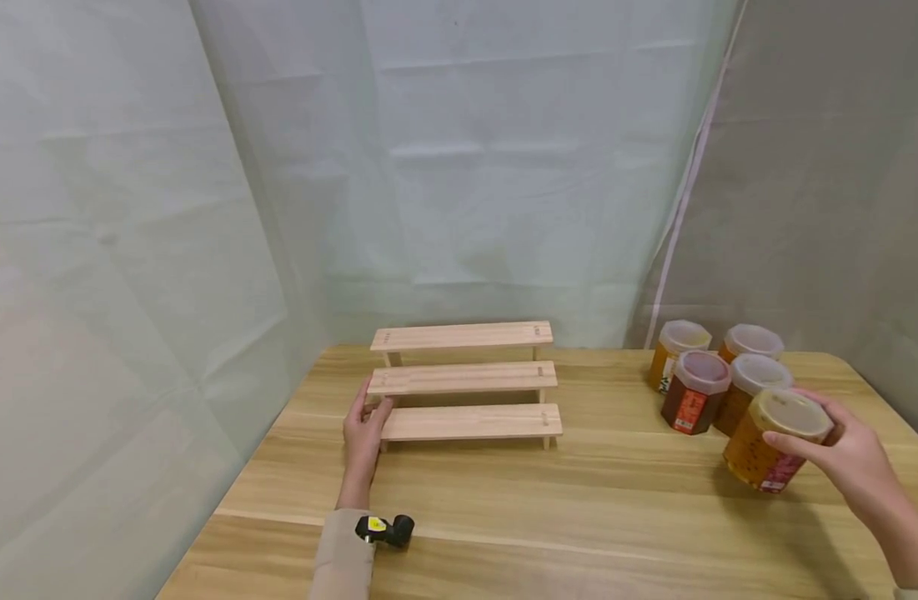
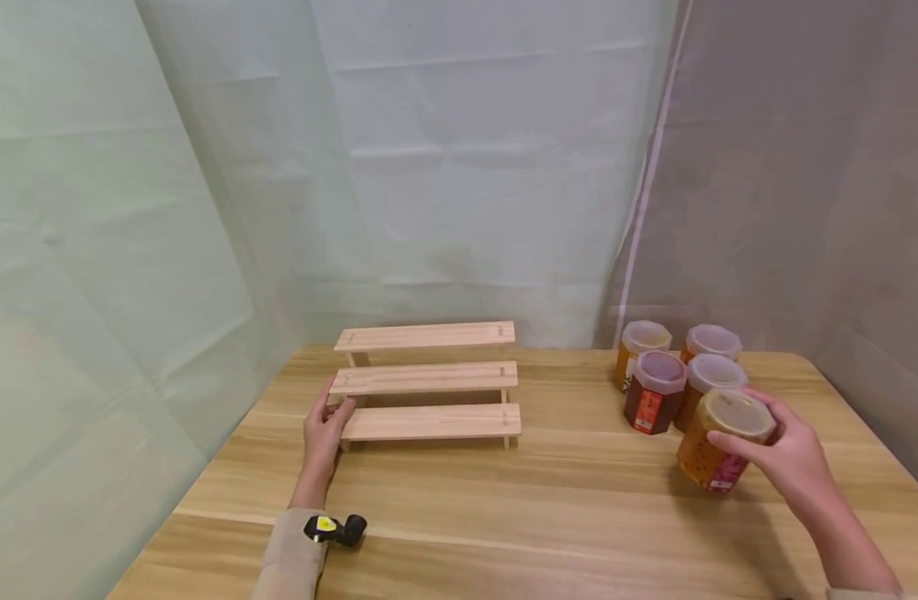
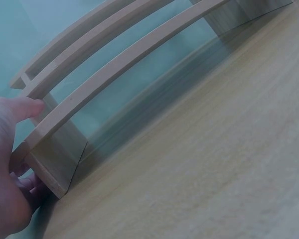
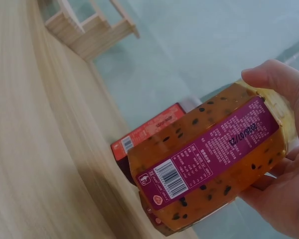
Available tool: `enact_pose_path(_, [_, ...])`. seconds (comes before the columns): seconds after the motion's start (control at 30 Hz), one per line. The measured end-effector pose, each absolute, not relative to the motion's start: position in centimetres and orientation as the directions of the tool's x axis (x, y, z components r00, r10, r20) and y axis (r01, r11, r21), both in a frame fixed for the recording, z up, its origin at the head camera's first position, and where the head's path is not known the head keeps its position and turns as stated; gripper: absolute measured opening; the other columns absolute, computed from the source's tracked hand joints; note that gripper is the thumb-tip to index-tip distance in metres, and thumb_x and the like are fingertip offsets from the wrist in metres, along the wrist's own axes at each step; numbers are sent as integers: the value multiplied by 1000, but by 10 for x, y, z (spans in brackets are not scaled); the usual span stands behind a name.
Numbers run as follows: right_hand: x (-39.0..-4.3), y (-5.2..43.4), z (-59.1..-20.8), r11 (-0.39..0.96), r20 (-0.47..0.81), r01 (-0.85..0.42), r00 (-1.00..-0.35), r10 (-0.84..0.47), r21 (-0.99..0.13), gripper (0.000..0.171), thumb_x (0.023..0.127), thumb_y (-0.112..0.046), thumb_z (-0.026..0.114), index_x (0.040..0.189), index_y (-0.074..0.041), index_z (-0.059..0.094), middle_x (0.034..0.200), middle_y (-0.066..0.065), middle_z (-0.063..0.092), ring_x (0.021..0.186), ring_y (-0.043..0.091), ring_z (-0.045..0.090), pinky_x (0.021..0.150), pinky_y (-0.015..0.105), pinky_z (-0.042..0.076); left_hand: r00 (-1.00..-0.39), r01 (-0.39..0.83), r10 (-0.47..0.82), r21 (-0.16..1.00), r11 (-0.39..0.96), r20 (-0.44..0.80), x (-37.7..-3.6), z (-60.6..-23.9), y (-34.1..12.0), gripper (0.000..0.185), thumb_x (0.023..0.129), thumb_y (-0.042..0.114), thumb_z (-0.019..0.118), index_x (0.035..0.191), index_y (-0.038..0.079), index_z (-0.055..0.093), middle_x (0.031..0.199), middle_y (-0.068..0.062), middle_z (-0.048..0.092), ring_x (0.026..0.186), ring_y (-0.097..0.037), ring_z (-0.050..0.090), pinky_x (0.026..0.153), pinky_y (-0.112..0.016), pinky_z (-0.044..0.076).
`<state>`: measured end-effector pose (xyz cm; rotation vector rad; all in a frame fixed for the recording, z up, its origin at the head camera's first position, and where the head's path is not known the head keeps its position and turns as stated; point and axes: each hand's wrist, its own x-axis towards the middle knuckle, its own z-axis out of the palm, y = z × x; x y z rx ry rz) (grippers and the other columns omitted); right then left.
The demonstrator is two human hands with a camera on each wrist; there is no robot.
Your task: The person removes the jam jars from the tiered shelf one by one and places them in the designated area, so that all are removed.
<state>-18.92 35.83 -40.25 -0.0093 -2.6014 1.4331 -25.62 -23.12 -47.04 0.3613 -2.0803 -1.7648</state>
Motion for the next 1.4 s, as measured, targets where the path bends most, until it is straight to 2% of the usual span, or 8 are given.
enact_pose_path(0.4, [-198, 356, -420, 549, 116, -75, -992, 40, -832, 54, 90, -20, 70, 127, -44, 40, 99, -39, 42, 88, -20, 43, 68, 10, 41, -887, 56, -442, 981, 185, 134, -257, -472, -232, 58, 95, 24, 64, 149, 25, 42, 103, -1, 53, 85, -3, 48, 68, -14, 45])
enact_pose_path(0.63, [-206, 349, -429, 584, 144, -103, -989, 24, -805, 58, 89, -22, 70, 137, -30, 39, 99, -37, 42, 89, -20, 41, 69, 12, 40, -887, 49, -445, 982, 183, 127, -257, -471, -233, 58, 95, 23, 63, 149, 25, 42, 107, -3, 53, 87, -3, 49, 69, -13, 46])
enact_pose_path(0.73, [-210, 349, -429, 587, 152, -115, -988, 13, -802, 58, 90, -22, 69, 137, -29, 38, 100, -37, 41, 89, -21, 40, 70, 12, 39, -890, 46, -440, 982, 181, 123, -256, -471, -233, 58, 96, 24, 62, 149, 26, 41, 112, -7, 54, 89, -3, 49, 70, -14, 46])
enact_pose_path(1.0, [-212, 352, -437, 558, 145, -114, -989, 12, -822, 59, 91, -21, 67, 133, -43, 32, 101, -36, 38, 89, -21, 39, 71, 10, 38, -896, 39, -430, 983, 178, 114, -257, -471, -232, 59, 95, 27, 62, 150, 28, 40, 117, -10, 54, 90, -3, 49, 71, -14, 46])
enact_pose_path(1.13, [-215, 351, -437, 573, 126, -96, -992, 13, -814, 60, 92, -24, 66, 140, -35, 32, 109, -25, 46, 91, -19, 39, 72, 12, 38, -890, 40, -442, 984, 173, 114, -257, -471, -233, 59, 95, 25, 63, 150, 26, 40, 114, -8, 54, 89, -4, 49, 71, -13, 46])
enact_pose_path(1.2, [-215, 350, -434, 613, 114, -74, -993, 26, -786, 64, 92, -28, 67, 145, -20, 32, 119, -5, 54, 96, -10, 45, 77, 20, 41, -889, 38, -444, 985, 169, 110, -257, -471, -233, 59, 95, 26, 63, 150, 26, 40, 112, -6, 54, 89, -4, 50, 71, -13, 46])
enact_pose_path(1.3, [-214, 347, -428, 703, 108, -37, -993, 56, -710, 77, 90, -37, 67, 145, 1, 30, 127, 32, 50, 104, 23, 56, 80, 43, 46, -892, 30, -439, 985, 169, 102, -256, -472, -233, 60, 96, 27, 62, 150, 26, 39, 107, -5, 53, 86, -5, 51, 67, -15, 46])
enact_pose_path(1.4, [-212, 345, -421, 775, 146, -44, -987, 63, -630, 82, 86, -42, 70, 140, 9, 35, 124, 43, 49, 106, 56, 51, 76, 61, 44, -899, 23, -428, 986, 167, 93, -256, -473, -232, 60, 96, 29, 62, 151, 28, 38, 104, -3, 51, 84, -6, 51, 66, -17, 47])
